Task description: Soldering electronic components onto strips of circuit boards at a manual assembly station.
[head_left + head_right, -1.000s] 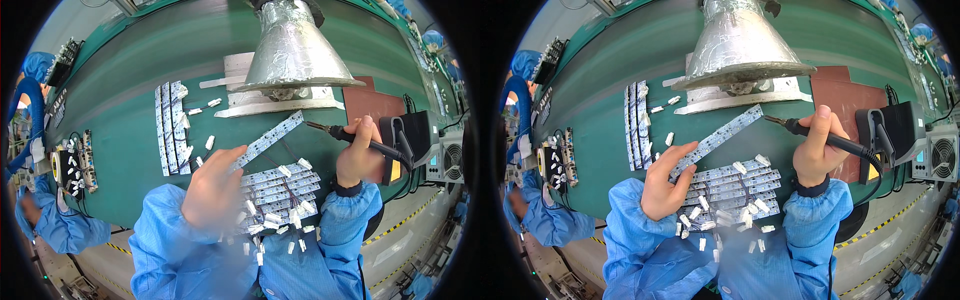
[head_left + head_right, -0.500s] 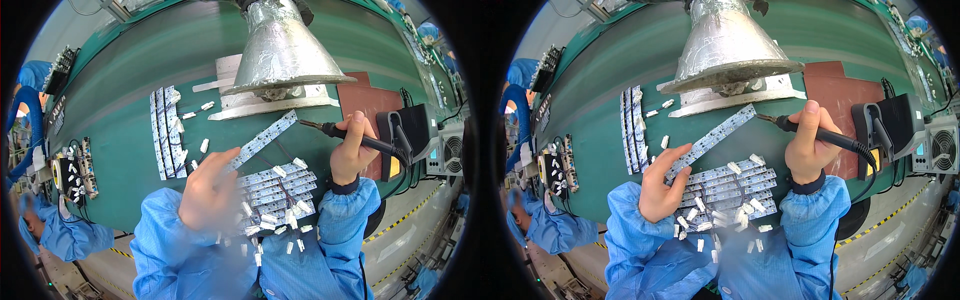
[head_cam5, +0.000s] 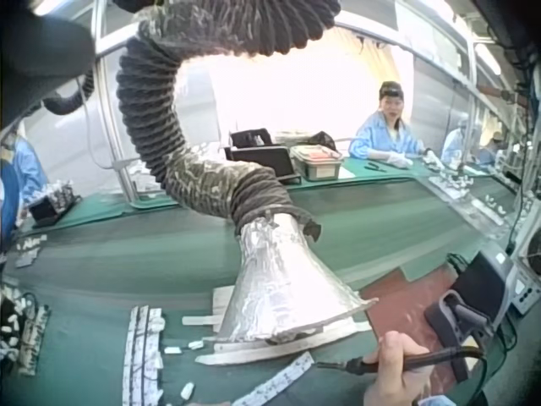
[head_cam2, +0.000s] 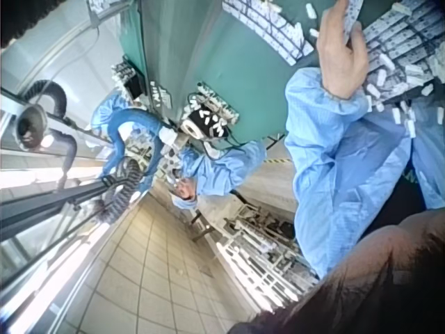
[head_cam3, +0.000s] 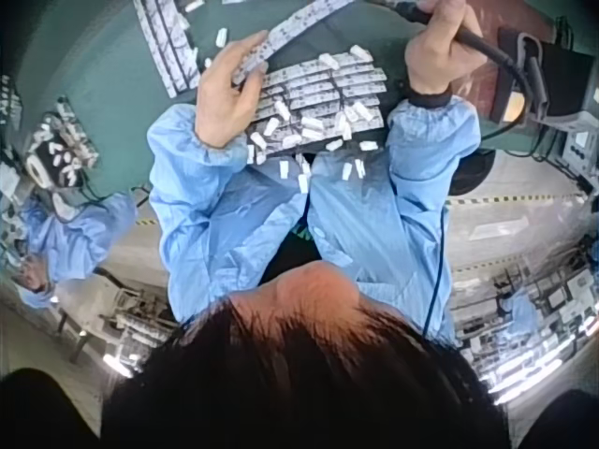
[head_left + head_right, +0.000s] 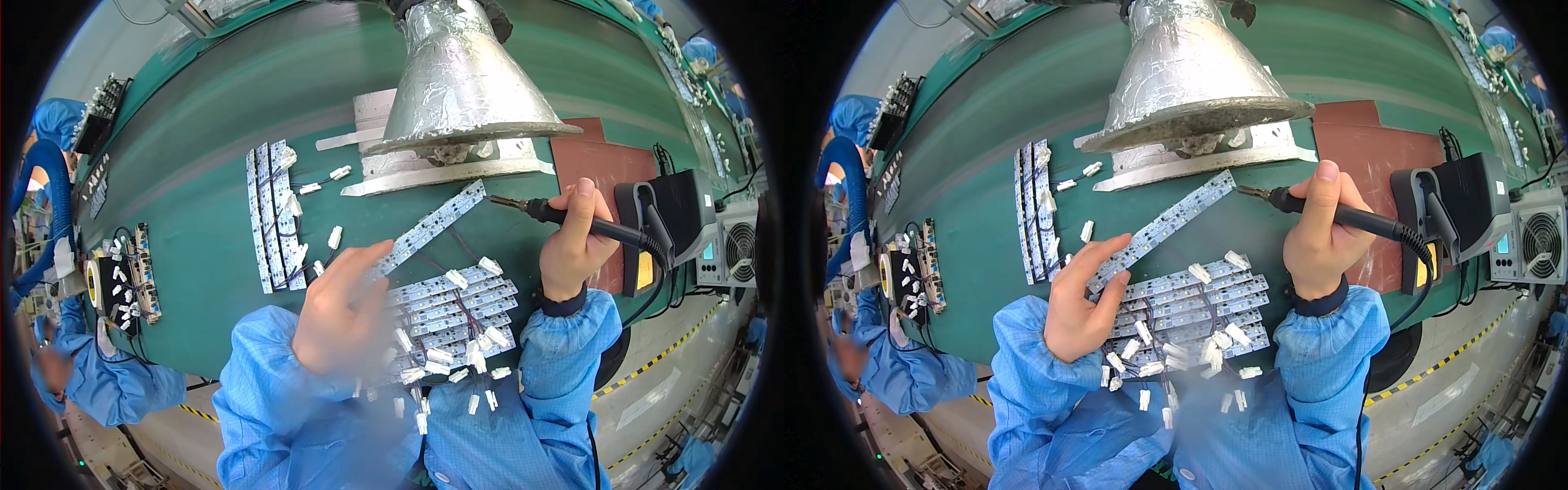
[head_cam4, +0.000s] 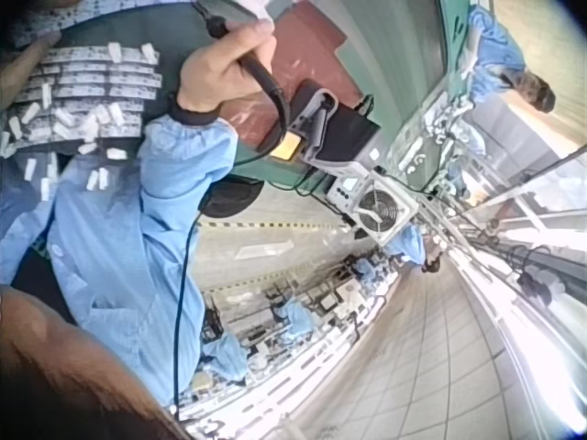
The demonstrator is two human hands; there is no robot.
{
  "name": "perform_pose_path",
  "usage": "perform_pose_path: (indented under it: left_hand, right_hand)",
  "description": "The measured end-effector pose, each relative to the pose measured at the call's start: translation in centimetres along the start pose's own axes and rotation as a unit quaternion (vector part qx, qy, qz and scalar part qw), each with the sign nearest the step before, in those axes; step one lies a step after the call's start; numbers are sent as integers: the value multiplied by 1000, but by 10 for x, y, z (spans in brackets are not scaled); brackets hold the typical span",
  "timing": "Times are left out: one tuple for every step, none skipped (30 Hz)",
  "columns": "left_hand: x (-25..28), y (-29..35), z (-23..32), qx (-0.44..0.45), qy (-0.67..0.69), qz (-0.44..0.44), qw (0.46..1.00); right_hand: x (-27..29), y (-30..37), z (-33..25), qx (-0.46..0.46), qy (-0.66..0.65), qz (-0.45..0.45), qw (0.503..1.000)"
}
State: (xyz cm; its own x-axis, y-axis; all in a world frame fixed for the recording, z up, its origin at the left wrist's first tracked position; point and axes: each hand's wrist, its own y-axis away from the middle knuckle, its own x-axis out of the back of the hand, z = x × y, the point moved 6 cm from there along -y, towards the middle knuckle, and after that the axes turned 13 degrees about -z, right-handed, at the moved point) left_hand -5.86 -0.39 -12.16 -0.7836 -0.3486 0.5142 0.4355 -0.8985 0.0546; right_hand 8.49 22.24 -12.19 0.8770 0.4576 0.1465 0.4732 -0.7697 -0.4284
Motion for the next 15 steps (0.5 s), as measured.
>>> perform_pose_path:
  left_hand:
    - [0, -1, 0, 3, -1, -1, 1000]
    - [0, -1, -1, 4, -1, -1, 1000]
    - [0, -1, -1, 8, 2, -2, 1000]
    - [0, -2, -2, 12, 6, -4, 1000]
    - [0, -2, -3, 12, 6, -4, 1000]
    - [0, -2, -4, 10, 6, -3, 1000]
    - [1, -4, -4, 7, 6, -2, 1000]
    - [1, -4, -4, 7, 6, -2, 1000]
    - [1, -5, -3, 12, 7, -5, 1000]
    - [1, -8, 0, 14, 9, -7, 1000]
    - [2, -9, 1, 6, 7, -3, 1000]
    - [3, -7, 1, 4, 9, 0, 1000]
    - [4, -5, 2, 0, 12, 4, 1000]
    - [1, -6, -2, -17, -26, -5, 1000]
    - [3, -5, 1, -11, -24, -7, 1000]
  right_hand:
    - [-1, 0, 0, -2, -2, 1, 1000]
    - [-1, 0, 1, -4, -5, 2, 1000]
    - [-1, 0, 1, -4, -5, 2, 1000]
    - [-2, -1, 1, -2, -6, 0, 1000]
    - [-2, -1, 1, 0, -7, -2, 1000]
    - [-2, -3, 2, 0, -7, -2, 1000]
    - [2, -5, 4, 2, -12, 20, 1000]
    - [7, -5, 7, 2, -16, 42, 999]
    - [9, -7, 7, 4, -16, 43, 999]
    - [15, -9, 8, -5, -10, 58, 998]
    - [18, -12, 9, -8, -5, 75, 997]
    - [18, -14, 6, 3, -6, 80, 997]
    - [15, -12, 2, 3, 4, 70, 998]
    - [14, -13, -1, 11, 20, 64, 998]
    - [14, -15, -7, 15, 32, 60, 998]
